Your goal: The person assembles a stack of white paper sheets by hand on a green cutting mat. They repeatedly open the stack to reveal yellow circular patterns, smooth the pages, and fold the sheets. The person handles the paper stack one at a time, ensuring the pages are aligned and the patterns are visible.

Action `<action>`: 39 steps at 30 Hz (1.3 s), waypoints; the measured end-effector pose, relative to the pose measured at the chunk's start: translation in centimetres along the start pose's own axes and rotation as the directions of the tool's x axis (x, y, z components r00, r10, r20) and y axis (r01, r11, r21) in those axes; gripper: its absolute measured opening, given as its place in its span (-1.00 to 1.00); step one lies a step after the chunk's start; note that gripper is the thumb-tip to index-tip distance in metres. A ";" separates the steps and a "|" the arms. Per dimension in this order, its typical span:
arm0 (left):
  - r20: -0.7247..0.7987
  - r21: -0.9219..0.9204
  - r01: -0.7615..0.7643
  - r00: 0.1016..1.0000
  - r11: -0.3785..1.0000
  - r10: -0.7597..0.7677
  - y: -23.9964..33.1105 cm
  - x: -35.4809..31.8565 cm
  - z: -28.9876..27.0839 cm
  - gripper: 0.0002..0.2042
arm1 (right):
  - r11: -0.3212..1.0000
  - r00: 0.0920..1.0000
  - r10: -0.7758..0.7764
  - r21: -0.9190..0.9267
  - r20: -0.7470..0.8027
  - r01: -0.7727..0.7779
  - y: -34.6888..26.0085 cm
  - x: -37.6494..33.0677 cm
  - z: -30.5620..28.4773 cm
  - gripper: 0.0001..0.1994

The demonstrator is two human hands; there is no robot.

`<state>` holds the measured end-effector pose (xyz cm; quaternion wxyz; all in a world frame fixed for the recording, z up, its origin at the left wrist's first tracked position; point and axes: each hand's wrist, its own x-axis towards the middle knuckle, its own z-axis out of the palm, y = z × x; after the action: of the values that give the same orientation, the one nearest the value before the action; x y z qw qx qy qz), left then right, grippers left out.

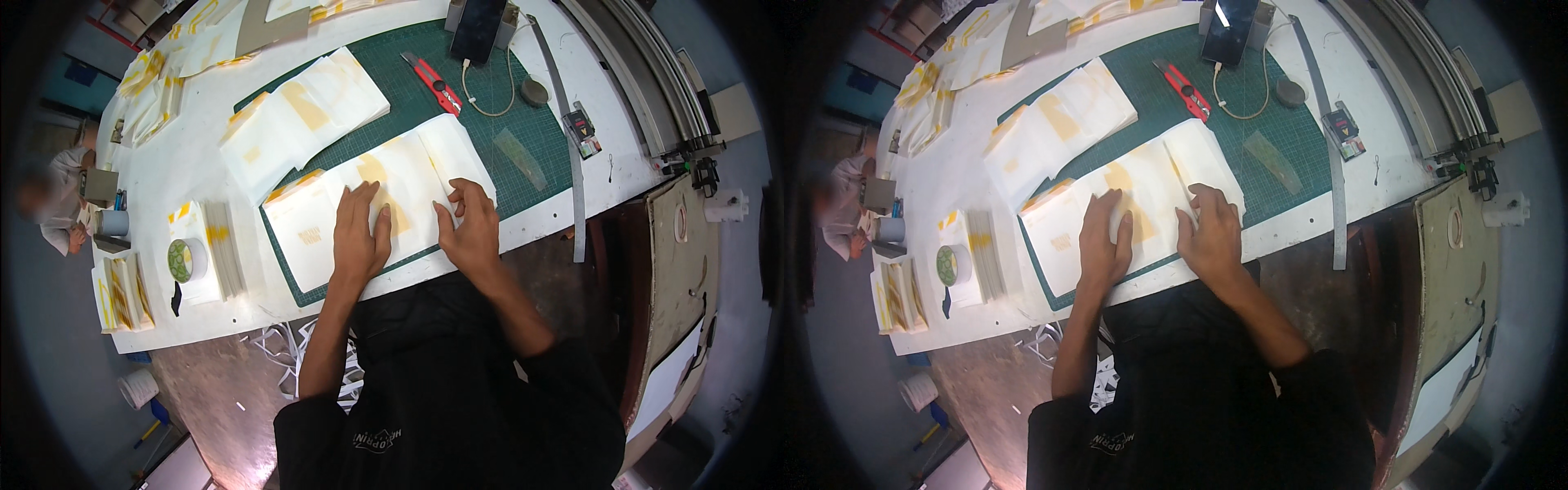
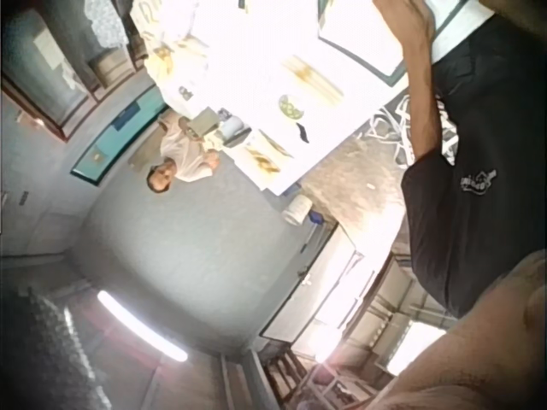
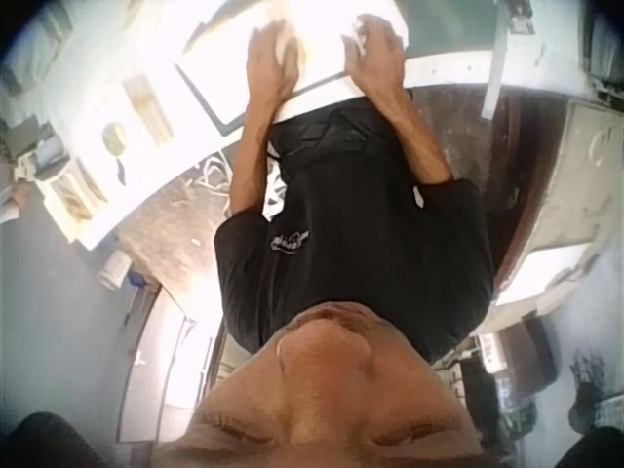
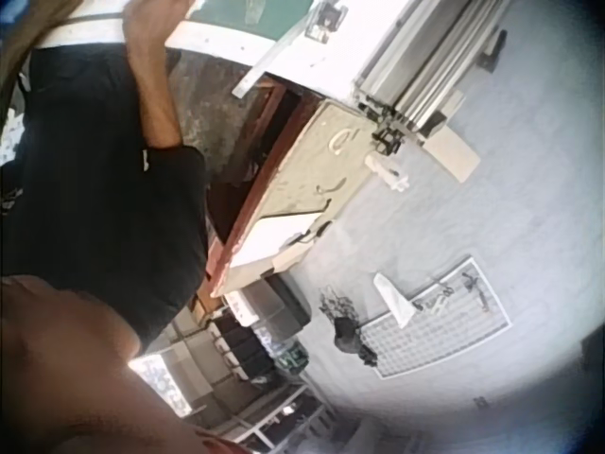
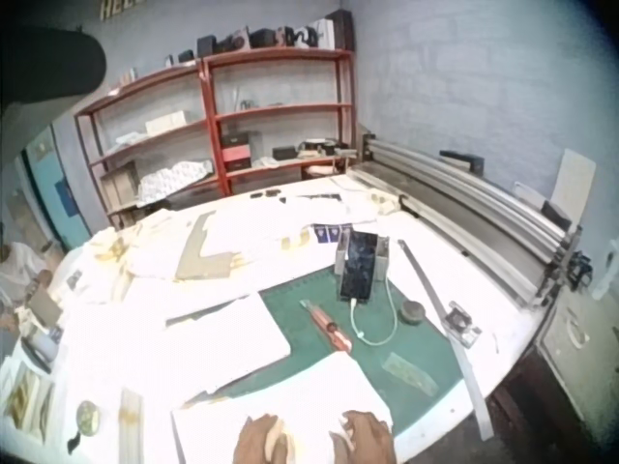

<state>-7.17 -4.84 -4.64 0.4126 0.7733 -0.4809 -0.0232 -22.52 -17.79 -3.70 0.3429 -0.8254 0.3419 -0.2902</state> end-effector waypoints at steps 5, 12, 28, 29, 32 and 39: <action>0.015 -0.087 0.045 0.999 0.995 -0.043 0.2 0.4 -0.6 -0.71 | 0.985 0.982 -0.160 -0.084 -0.102 0.152 -2.1 -0.3 0.6 -0.66; 0.008 -0.117 0.049 0.999 0.992 -0.049 0.0 0.5 -0.8 -0.68 | 0.967 0.965 -0.231 -0.142 -0.121 0.214 -0.8 -1.2 0.8 -0.67; 0.181 -0.597 0.347 0.937 0.723 -0.300 -0.8 0.7 -0.9 -0.72 | 0.891 0.889 -0.449 -0.036 0.085 0.453 -2.3 -2.9 1.2 -0.56; 0.180 -0.585 0.328 0.944 0.742 -0.276 -1.0 0.7 -0.9 -0.74 | 0.882 0.882 -0.461 -0.057 0.094 0.467 -1.9 -3.0 1.2 -0.55; 0.185 -0.583 0.321 0.947 0.747 -0.263 -1.2 0.8 -1.0 -0.77 | 0.908 0.905 -0.419 0.011 0.074 0.419 -2.9 -2.8 0.6 -0.51; 0.172 -0.548 0.295 0.956 0.783 -0.239 -1.1 0.7 -1.3 -0.74 | 0.913 0.904 -0.403 -0.002 -0.144 0.407 -1.8 -2.8 -1.0 -0.42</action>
<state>-5.44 -4.37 -4.25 0.5935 0.6734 -0.3564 -0.2595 -24.27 -15.08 -2.39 0.2618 -0.8509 0.1822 -0.4175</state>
